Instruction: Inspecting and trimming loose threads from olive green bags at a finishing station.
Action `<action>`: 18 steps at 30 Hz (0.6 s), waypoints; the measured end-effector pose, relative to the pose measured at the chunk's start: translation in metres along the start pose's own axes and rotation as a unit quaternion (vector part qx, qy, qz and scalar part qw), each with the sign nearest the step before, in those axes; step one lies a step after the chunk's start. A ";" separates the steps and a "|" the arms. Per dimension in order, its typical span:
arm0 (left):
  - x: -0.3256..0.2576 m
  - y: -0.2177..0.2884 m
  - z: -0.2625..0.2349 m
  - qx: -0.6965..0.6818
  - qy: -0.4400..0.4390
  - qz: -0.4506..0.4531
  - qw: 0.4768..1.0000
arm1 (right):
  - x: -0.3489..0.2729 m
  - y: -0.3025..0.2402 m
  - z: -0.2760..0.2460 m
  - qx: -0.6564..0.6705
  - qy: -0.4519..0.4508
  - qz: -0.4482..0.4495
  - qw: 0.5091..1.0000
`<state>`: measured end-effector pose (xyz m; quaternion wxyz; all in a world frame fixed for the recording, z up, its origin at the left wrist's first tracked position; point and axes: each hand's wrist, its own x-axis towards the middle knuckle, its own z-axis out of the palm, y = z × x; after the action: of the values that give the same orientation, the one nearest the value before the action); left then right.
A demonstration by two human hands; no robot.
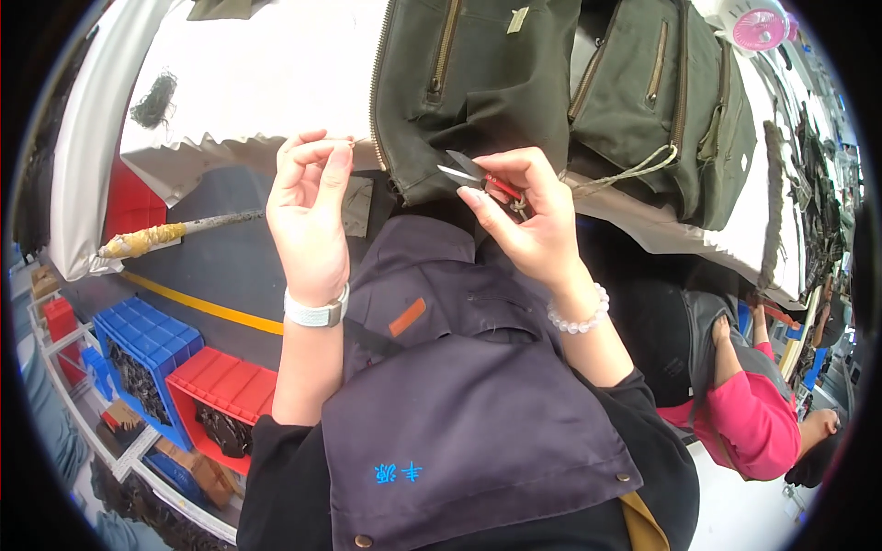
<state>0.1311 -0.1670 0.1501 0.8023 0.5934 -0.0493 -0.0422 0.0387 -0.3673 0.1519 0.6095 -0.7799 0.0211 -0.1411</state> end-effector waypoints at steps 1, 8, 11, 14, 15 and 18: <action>0.001 0.000 -0.006 0.031 -0.031 0.012 0.999 | -0.001 -0.001 0.001 0.009 -0.001 0.007 1.000; -0.003 0.008 0.014 0.104 -0.133 0.075 0.983 | 0.006 0.000 0.000 0.040 0.008 0.015 0.999; -0.008 0.015 0.033 0.307 -0.094 0.233 0.918 | 0.005 -0.007 -0.006 0.038 0.021 0.003 0.999; -0.008 0.028 0.042 0.378 -0.040 0.365 0.850 | 0.006 -0.017 0.005 0.117 0.057 0.024 0.991; -0.003 0.032 0.042 0.374 -0.058 0.365 0.850 | 0.009 -0.028 0.011 0.172 0.081 0.010 0.982; 0.005 0.040 0.065 0.280 -0.157 0.189 0.928 | 0.022 -0.056 0.020 0.237 0.055 -0.101 0.965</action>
<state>0.1282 -0.2176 0.2070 0.5788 0.7591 -0.2959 0.0335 0.0572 -0.3387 0.2052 0.7573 -0.6024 -0.0580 -0.2455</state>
